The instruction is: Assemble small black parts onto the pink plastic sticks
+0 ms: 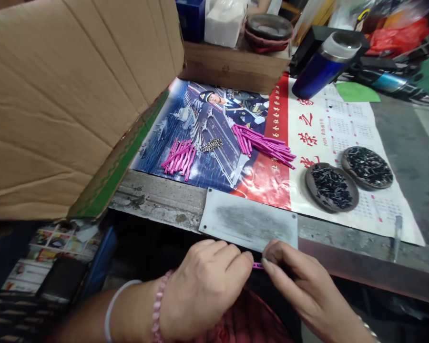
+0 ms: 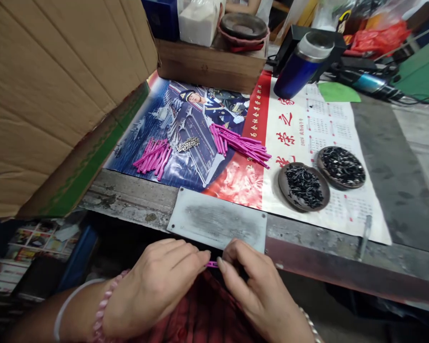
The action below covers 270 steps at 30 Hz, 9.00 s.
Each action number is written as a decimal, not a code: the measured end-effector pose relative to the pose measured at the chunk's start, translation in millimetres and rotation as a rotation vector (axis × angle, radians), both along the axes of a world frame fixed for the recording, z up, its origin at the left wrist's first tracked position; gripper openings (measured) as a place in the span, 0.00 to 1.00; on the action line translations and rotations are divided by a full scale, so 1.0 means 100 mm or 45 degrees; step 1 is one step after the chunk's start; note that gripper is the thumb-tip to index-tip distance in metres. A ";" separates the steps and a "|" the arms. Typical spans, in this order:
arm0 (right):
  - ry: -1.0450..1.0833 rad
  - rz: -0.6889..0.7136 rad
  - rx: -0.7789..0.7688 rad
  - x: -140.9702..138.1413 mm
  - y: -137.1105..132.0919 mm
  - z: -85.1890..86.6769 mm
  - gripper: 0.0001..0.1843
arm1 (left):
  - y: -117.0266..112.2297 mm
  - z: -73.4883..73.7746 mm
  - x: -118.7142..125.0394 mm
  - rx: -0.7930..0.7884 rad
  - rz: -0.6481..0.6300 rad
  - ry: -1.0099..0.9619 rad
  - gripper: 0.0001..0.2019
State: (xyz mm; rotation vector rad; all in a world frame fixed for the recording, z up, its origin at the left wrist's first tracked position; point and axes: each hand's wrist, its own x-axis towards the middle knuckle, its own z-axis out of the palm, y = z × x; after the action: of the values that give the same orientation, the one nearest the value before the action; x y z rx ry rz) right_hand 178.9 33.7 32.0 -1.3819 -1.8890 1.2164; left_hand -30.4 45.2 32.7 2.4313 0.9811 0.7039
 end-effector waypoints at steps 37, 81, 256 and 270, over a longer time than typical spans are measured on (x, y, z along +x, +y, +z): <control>-0.677 0.161 0.613 -0.86 1.87 -0.22 0.02 | -0.19 -0.37 -0.52 -0.418 0.242 -0.851 0.11; -0.824 0.205 0.641 -0.86 2.06 -0.34 0.08 | -0.10 -0.45 -0.49 -0.547 0.277 -0.890 0.11; 0.104 -0.499 0.578 -0.51 -0.27 -0.24 0.08 | -0.40 -0.34 0.34 -0.798 0.477 -1.271 0.11; -0.188 -0.493 0.713 -0.57 -0.26 -0.37 0.10 | -0.46 -0.38 0.38 -0.851 0.498 -1.259 0.09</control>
State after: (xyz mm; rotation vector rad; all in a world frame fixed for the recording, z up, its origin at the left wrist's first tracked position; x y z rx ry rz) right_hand 122.3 7.6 -4.8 -1.4424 -1.7548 0.3672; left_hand 8.1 -1.1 -5.3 1.0841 1.0059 1.2673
